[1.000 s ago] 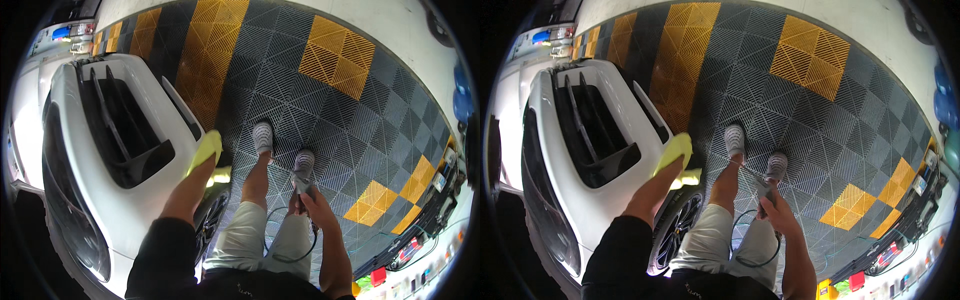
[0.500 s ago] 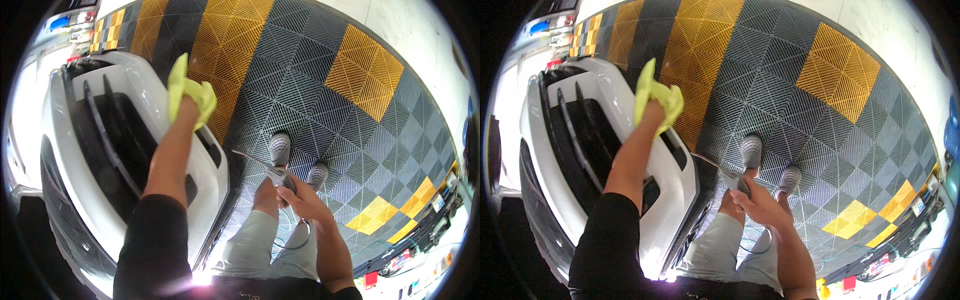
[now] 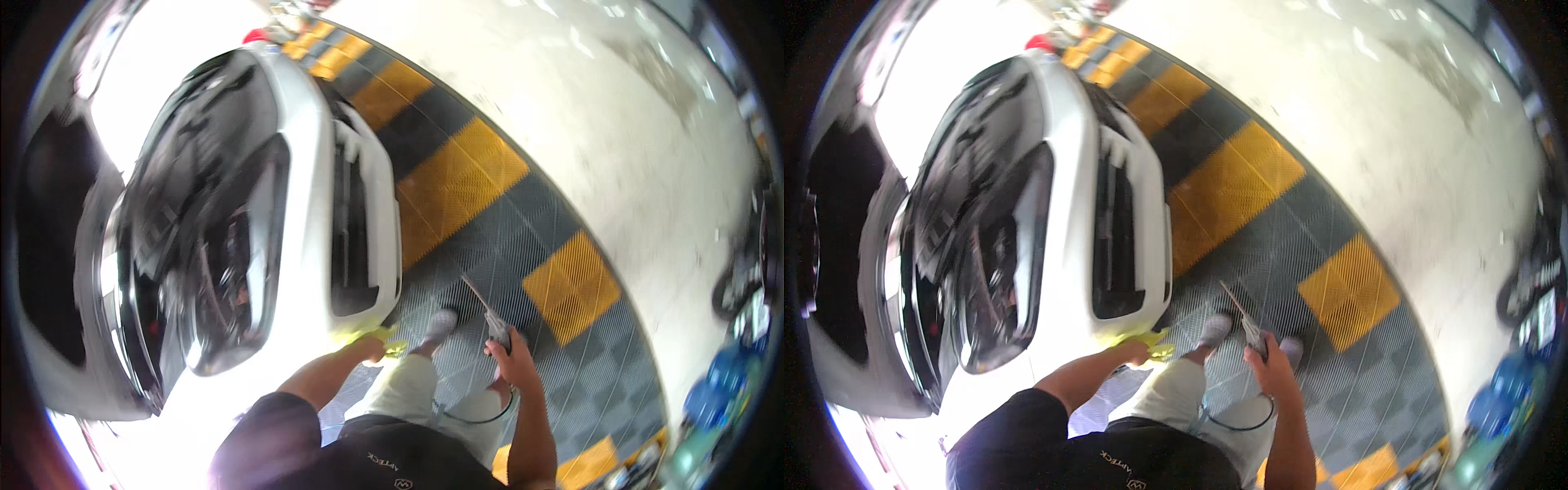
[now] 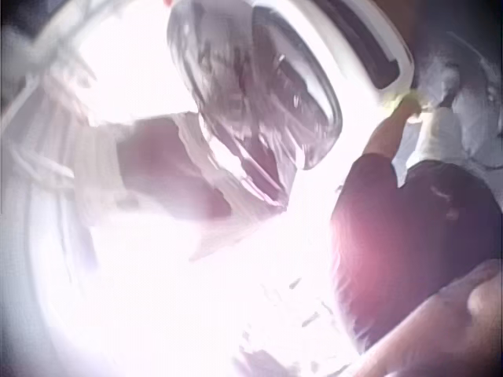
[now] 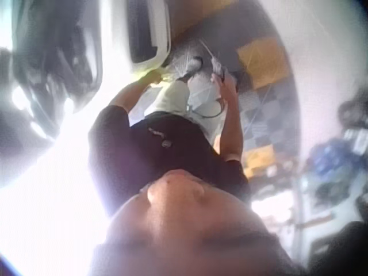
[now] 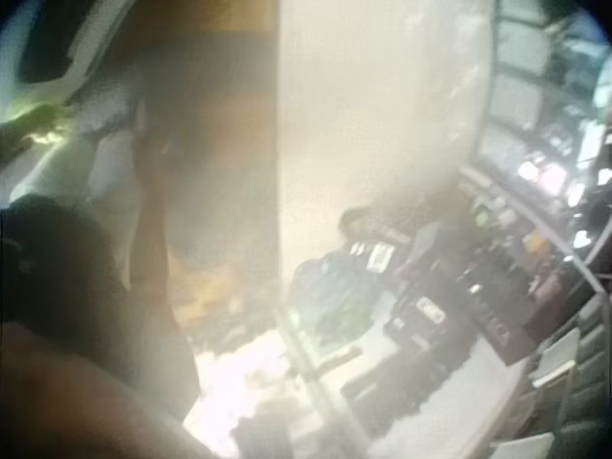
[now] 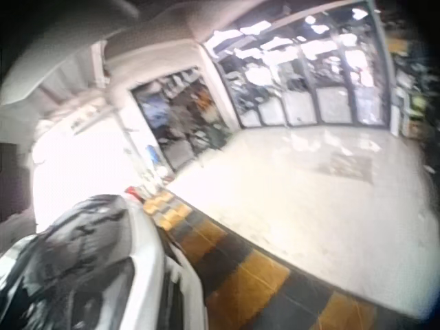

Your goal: The person wipes the exterior of a white car with a yellow microfiber cloth while holding an air blow gun in the other hand. They clean the side panels, mirrors, front bumper, hood, and rear sections in a garage setting.

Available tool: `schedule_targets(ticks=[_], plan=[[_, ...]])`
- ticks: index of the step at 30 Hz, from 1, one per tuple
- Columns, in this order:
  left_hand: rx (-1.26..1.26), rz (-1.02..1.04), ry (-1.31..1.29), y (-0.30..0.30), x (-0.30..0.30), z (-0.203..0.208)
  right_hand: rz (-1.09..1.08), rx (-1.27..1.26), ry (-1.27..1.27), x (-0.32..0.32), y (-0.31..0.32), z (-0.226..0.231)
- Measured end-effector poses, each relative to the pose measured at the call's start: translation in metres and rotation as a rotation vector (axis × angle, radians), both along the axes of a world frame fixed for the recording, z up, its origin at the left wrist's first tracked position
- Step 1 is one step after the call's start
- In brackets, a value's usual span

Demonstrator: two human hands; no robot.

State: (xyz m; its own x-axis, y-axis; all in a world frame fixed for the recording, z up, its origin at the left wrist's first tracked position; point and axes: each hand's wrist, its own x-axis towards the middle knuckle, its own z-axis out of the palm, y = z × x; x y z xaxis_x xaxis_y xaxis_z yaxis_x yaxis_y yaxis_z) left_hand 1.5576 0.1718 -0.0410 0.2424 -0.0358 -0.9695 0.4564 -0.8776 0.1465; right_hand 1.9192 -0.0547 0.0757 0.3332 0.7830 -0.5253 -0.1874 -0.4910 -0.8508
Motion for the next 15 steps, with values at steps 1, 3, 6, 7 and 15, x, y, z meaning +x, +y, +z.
schedule_targets(ticks=[1,3,6,7,15], plan=[[0.28,0.496,-0.143,-0.012,-0.022,0.012,0.063,0.106,-0.019,0.013,0.002,0.001],[0.404,1.024,-0.23,-0.037,-0.02,0.07,0.13,0.219,-0.19,0.031,0.02,0.052],[0.455,1.652,-0.511,-0.099,-0.044,0.155,0.367,0.302,-0.426,0.049,0.05,0.098],[0.582,1.84,-0.587,-0.113,-0.049,0.181,0.473,0.336,-0.434,0.041,0.067,0.124],[1.493,2.149,-1.612,-0.101,-0.141,0.34,0.945,0.765,-0.605,-0.089,0.111,0.174]])
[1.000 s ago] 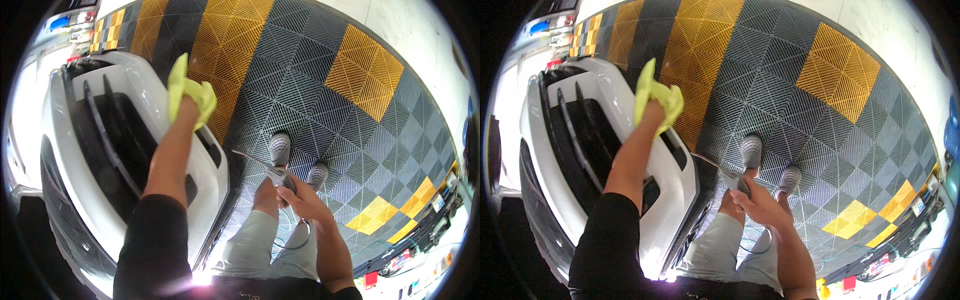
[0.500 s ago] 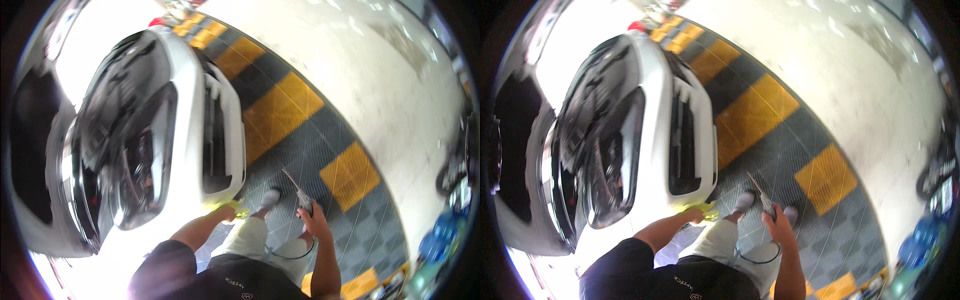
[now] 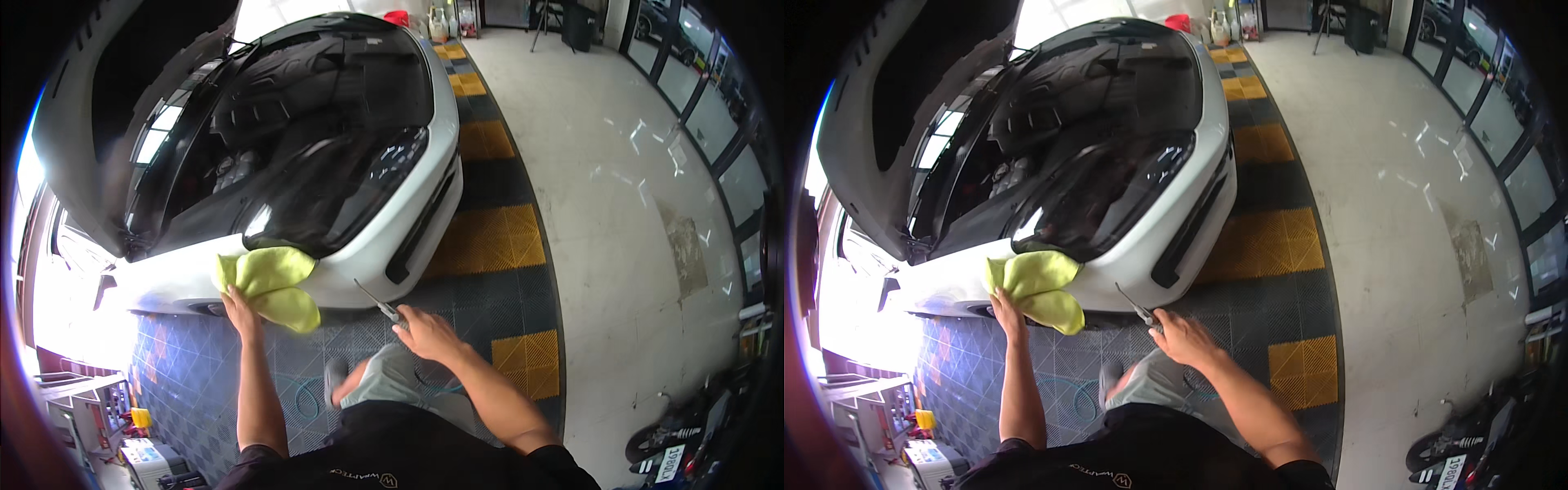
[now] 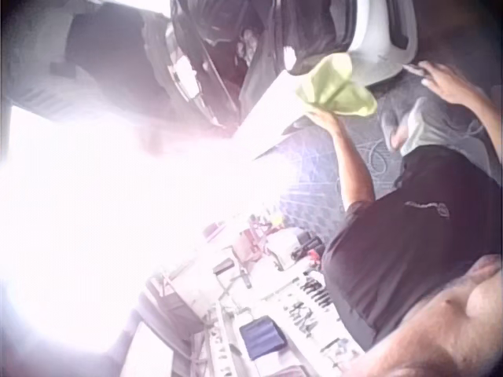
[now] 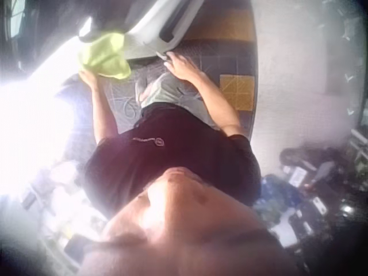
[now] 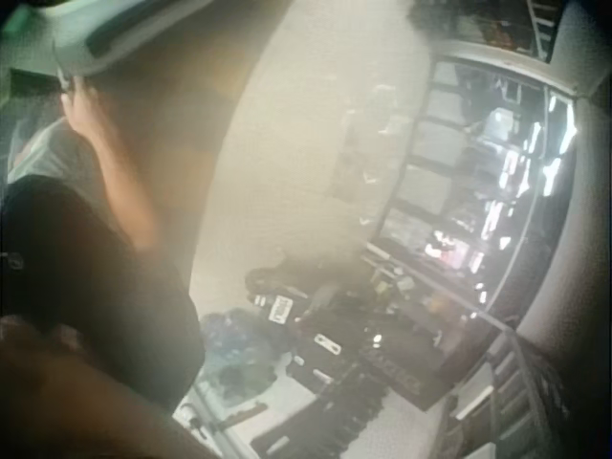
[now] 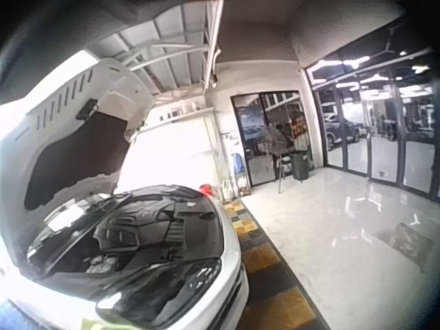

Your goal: The person wipes the exterior of a white car with a yellow microfiber cloth while holding an air blow gun in the other hand. They clean the side panels, mirrors, front bumper, hood, and rear sections in a garage setting.

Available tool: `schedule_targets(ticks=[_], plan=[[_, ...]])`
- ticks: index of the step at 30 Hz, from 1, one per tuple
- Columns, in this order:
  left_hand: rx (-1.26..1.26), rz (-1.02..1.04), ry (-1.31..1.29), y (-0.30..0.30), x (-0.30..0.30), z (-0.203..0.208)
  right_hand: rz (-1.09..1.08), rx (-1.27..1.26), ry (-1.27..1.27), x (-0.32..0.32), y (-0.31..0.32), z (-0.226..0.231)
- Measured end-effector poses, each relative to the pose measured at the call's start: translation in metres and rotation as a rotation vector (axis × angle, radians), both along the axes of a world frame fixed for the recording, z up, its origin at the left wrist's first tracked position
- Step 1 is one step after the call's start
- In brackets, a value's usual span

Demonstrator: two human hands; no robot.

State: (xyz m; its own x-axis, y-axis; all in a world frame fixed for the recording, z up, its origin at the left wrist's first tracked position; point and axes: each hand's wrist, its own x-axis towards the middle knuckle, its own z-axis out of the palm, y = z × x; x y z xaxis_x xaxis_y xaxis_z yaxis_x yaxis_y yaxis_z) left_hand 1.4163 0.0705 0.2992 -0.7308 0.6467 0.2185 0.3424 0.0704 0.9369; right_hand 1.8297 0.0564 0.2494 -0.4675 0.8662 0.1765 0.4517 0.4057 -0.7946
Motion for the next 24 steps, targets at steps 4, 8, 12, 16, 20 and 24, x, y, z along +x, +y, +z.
schedule_targets(ticks=[4,8,12,16,20,24], plan=[[-0.295,0.15,0.405,0.048,-0.064,-0.015,0.046,-0.025,-0.173,-0.037,0.02,0.014],[-0.283,0.33,0.438,0.093,-0.026,-0.033,-0.073,-0.074,-0.253,-0.033,0.052,0.009],[0.305,0.394,0.261,0.105,-0.007,-0.047,-0.193,-0.071,-0.272,-0.014,0.082,-0.006],[0.133,0.478,0.369,0.093,-0.011,-0.065,-0.268,-0.111,-0.336,0.009,0.117,-0.004],[-0.108,0.45,0.334,0.088,0.014,-0.071,-0.28,-0.096,-0.349,0.036,0.156,-0.008],[-0.232,0.234,0.27,0.074,0.084,-0.107,-0.302,-0.068,-0.305,0.059,0.205,-0.03]])
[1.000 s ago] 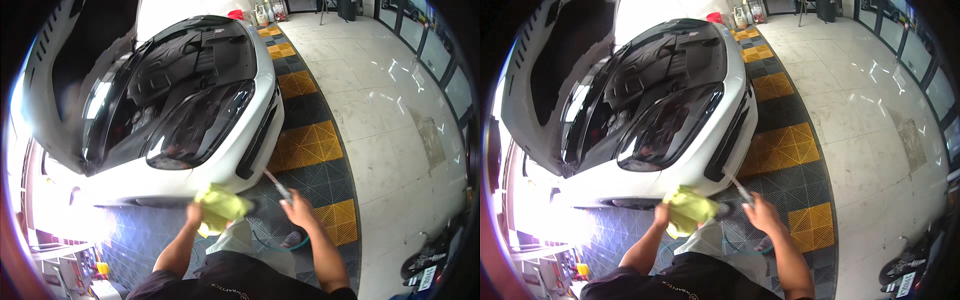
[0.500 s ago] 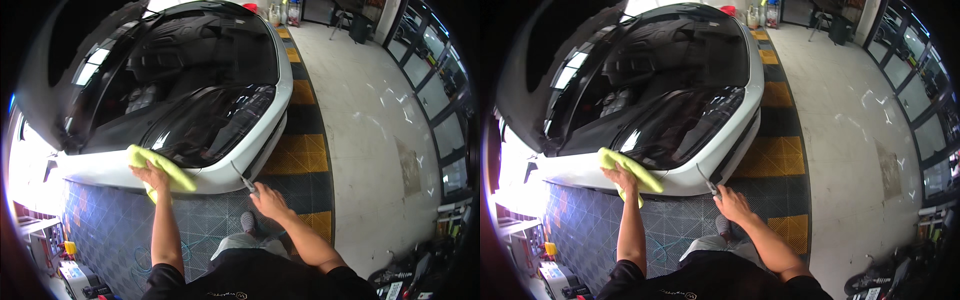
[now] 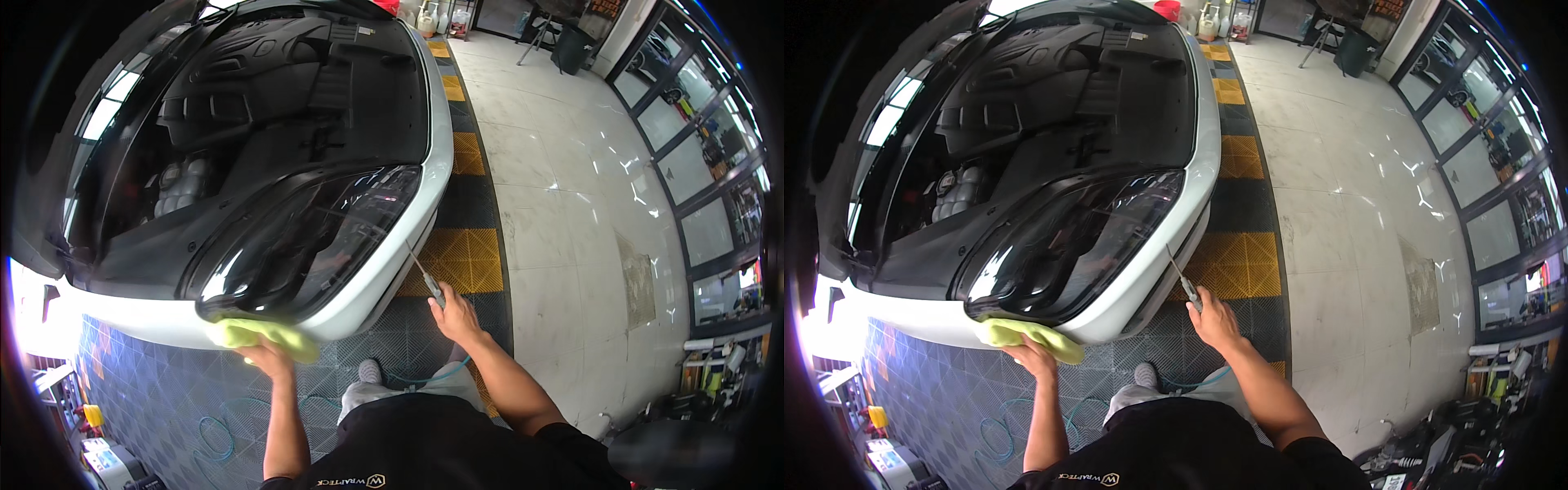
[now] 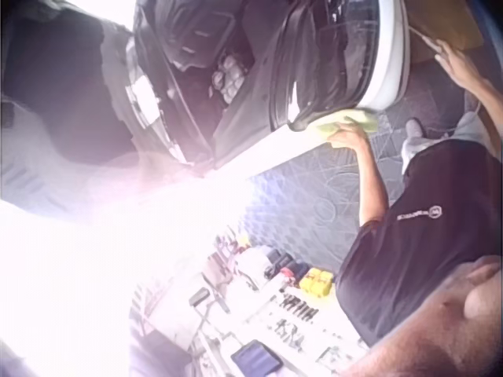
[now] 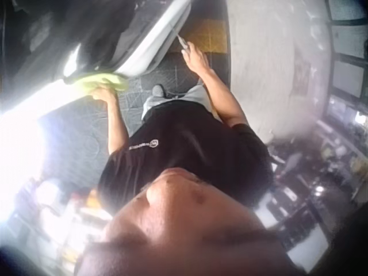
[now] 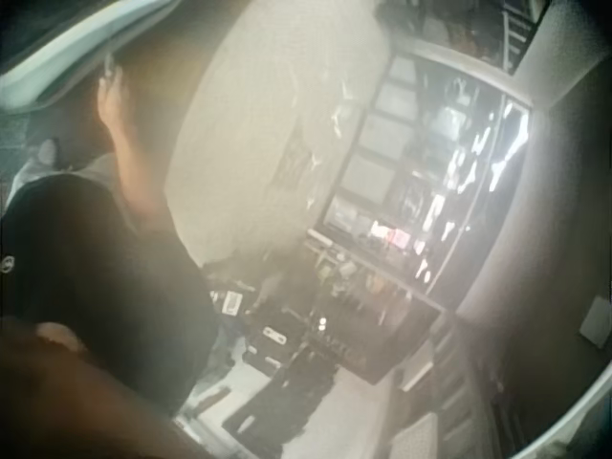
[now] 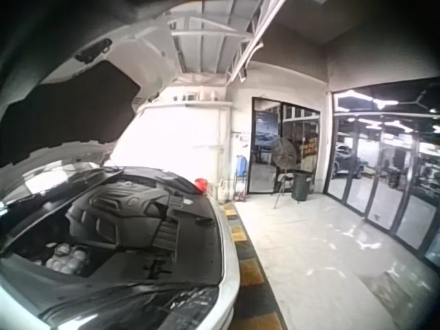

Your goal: The person wipes the exterior of a white car with a yellow microfiber cloth while holding an air blow gun in the other hand. They clean the side panels, mirrors, front bumper, hood, and rear sections in a garage setting.

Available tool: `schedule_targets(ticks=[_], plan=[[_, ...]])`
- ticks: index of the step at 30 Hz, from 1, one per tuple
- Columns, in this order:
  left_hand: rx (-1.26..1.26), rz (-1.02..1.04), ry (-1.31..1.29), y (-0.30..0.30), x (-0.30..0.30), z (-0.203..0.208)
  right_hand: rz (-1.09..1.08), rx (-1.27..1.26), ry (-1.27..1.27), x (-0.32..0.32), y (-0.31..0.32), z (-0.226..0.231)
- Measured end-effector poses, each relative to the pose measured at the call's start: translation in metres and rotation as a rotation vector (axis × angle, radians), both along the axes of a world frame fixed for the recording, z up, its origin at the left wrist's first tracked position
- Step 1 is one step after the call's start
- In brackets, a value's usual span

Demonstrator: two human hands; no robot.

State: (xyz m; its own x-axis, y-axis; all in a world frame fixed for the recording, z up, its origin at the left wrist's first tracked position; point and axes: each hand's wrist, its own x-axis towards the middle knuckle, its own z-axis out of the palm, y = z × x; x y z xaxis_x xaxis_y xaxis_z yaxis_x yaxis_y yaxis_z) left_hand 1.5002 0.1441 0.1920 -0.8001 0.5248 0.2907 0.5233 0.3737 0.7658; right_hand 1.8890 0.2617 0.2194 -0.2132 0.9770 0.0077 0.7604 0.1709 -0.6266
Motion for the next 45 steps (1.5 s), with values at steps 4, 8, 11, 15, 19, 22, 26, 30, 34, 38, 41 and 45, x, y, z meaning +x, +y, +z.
schedule_targets(ticks=[4,8,11,15,19,22,26,30,34,38,41,45], plan=[[-0.324,-0.035,0.146,0.013,0.098,-0.029,0.035,0.012,0.073,0.031,0.056,-0.009],[-0.52,0.08,0.251,0.054,0.16,-0.048,0.121,0.078,0.243,0.073,0.123,-0.022],[-0.724,0.074,0.375,0.088,0.193,-0.036,0.123,0.041,0.304,0.109,0.161,-0.037],[-0.947,-0.152,0.429,0.132,0.233,-0.021,0.054,-0.169,0.314,0.157,0.199,-0.021],[-0.617,-0.65,0.762,0.238,0.264,-0.018,0.157,-0.128,0.38,0.189,0.199,-0.027],[-0.225,-0.827,0.89,0.343,0.255,-0.017,0.259,-0.273,0.359,0.194,0.193,-0.014],[-0.189,-0.592,0.807,0.448,0.276,-0.001,0.151,-0.394,0.391,0.208,0.177,-0.052],[-0.06,-0.686,0.841,0.389,0.281,-0.023,0.121,-0.387,0.381,0.21,0.15,-0.036],[-0.342,-0.541,0.456,0.235,0.239,-0.024,0.262,-0.429,0.162,0.188,0.11,-0.033],[-0.331,-0.171,0.692,0.06,0.176,-0.089,0.437,-0.479,0.117,0.126,0.052,-0.029],[-0.378,0.191,0.472,-0.003,0.146,-0.126,0.529,-0.705,0.015,0.068,0.006,-0.005],[-0.216,0.376,-0.452,-0.037,0.122,-0.167,0.639,-0.414,0.057,0.04,-0.028,-0.046]])
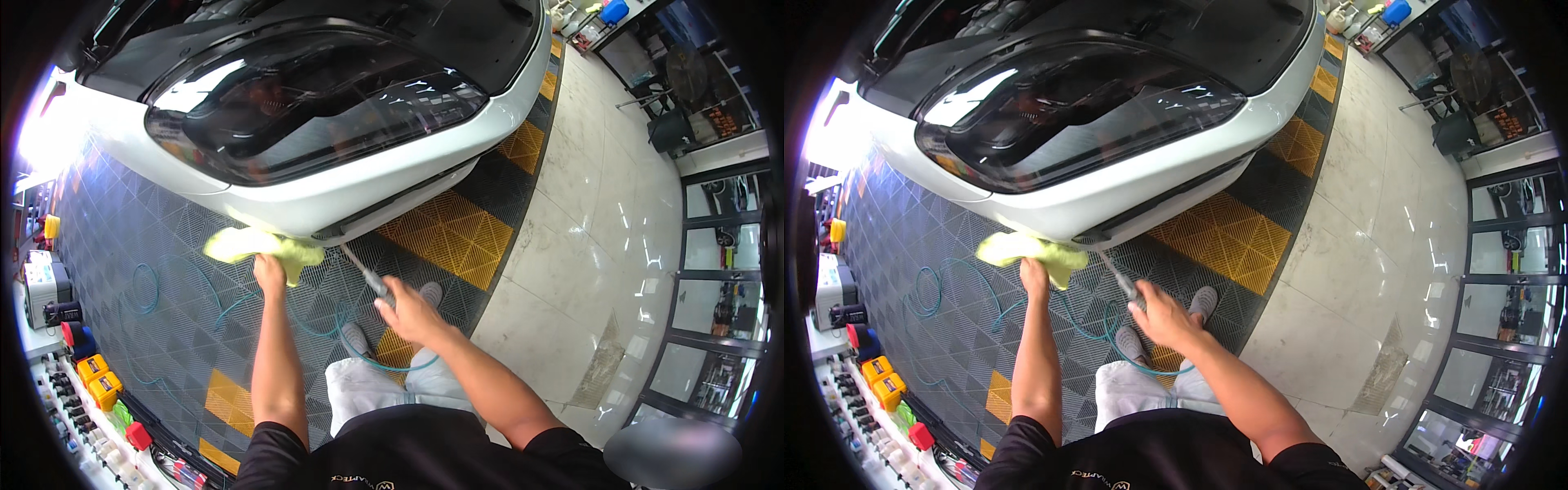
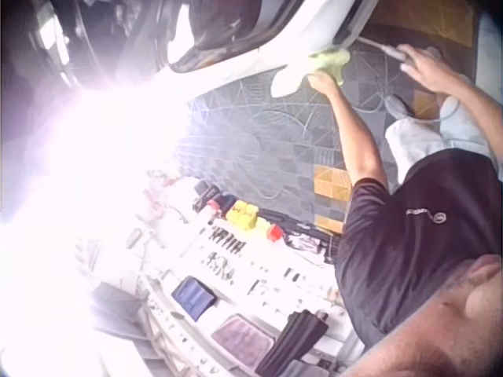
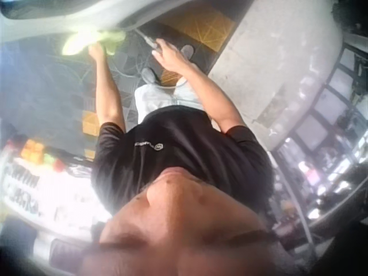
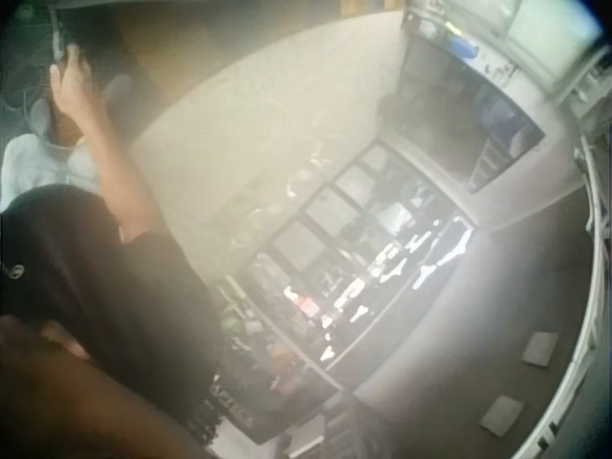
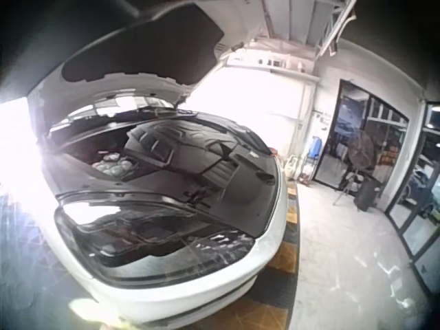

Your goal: The person wipes the exterior of a white car with a yellow microfiber cloth while holding an air blow gun in the other hand. They clean the side panels, mirrors, front bumper, hood, and rear sections in a garage setting.

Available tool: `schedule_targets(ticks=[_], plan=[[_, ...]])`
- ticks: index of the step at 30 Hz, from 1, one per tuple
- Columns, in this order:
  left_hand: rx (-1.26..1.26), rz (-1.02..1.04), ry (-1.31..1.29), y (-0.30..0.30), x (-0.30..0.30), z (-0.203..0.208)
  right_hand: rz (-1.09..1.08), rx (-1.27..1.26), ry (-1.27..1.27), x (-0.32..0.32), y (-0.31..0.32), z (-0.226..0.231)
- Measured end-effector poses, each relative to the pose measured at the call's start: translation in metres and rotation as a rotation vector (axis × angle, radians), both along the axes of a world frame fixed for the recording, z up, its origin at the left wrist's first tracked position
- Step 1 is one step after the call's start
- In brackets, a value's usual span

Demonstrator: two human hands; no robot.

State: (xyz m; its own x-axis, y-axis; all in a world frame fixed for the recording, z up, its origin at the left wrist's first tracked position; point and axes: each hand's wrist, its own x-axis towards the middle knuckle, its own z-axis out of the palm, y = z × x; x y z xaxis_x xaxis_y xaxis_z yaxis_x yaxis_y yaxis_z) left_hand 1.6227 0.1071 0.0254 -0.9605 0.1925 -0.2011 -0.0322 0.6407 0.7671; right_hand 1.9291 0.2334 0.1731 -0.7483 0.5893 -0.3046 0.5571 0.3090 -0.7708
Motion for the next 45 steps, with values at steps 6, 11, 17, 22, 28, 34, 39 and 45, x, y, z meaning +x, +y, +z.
schedule_targets(ticks=[6,11,17,22,28,34,39,45], plan=[[0.014,0.02,0.167,0.048,0.075,0.002,-0.323,0.023,-0.051,0.034,0.083,-0.008],[0.192,-0.024,0.195,0.077,0.141,0.023,-0.408,-0.053,-0.053,0.082,0.153,-0.021],[-0.044,-0.6,0.763,0.212,0.217,0.057,-0.365,-0.106,0.199,0.148,0.251,-0.045],[-0.171,-0.771,1.113,0.331,0.262,0.053,-0.314,-0.297,0.283,0.187,0.325,-0.052],[-0.077,-0.908,0.739,0.473,0.319,0.056,-0.483,-0.426,0.513,0.231,0.375,-0.08],[0.206,-0.577,0.866,0.501,0.326,0.032,-0.488,-0.487,0.561,0.246,0.377,-0.072],[-0.094,-0.769,0.896,0.373,0.279,0.047,-0.659,-0.599,0.565,0.221,0.382,-0.092],[-0.025,-0.43,0.603,0.279,0.238,0.057,-0.468,-0.789,0.598,0.176,0.329,-0.093]])
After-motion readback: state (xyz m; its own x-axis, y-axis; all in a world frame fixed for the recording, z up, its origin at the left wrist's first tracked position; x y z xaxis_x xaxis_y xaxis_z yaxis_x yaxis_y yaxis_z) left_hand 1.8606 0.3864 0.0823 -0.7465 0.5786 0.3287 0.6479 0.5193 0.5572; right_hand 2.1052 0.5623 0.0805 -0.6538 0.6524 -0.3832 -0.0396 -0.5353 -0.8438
